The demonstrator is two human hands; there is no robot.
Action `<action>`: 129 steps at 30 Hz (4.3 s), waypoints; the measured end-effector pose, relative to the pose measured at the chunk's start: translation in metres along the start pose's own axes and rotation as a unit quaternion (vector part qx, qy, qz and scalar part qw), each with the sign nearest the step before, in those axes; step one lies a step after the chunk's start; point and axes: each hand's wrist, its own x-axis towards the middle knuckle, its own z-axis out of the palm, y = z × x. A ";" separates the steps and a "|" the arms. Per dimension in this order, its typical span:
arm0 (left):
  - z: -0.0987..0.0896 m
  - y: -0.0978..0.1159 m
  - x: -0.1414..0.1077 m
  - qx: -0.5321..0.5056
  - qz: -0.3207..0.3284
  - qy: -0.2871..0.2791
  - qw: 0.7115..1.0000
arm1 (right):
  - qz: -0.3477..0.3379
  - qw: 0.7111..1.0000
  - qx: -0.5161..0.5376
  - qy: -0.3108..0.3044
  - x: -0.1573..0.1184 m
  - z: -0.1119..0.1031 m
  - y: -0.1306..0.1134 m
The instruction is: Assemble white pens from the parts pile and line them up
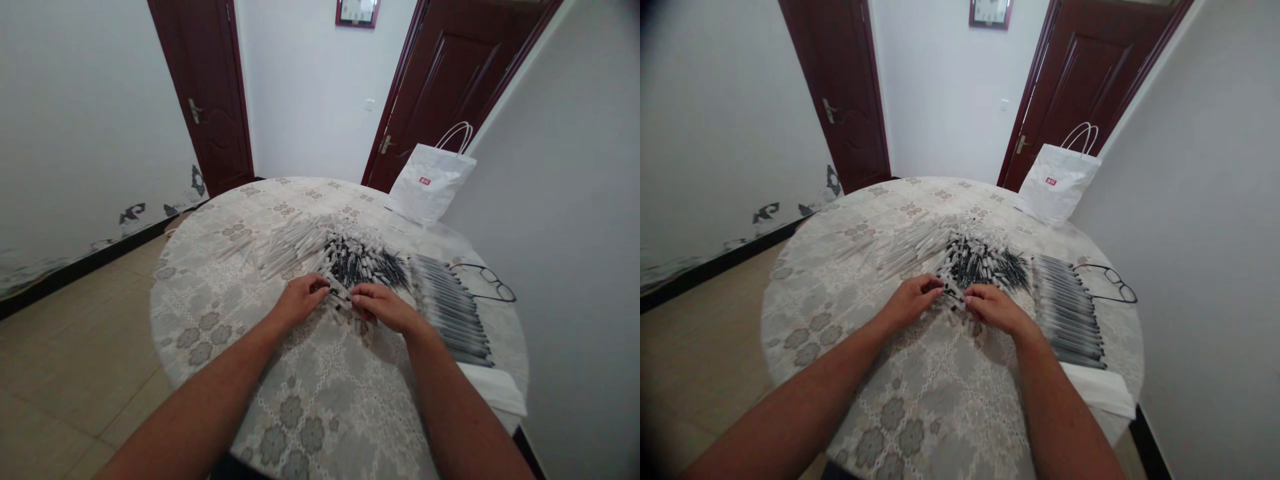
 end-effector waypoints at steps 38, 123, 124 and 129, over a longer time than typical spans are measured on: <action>-0.014 -0.006 0.014 -0.471 -0.120 0.143 0.862 | -0.212 0.848 -0.346 0.340 0.031 0.038 0.022; 0.006 0.010 0.002 -0.556 -0.142 0.031 0.818 | -0.168 0.955 -0.004 0.245 0.023 0.045 0.003; 0.007 0.010 0.002 -0.555 -0.143 0.030 0.819 | -0.165 0.955 0.005 0.246 0.023 0.046 0.003; 0.011 0.009 0.001 -0.553 -0.144 0.011 0.821 | -0.144 0.960 -0.008 0.240 0.025 0.051 0.004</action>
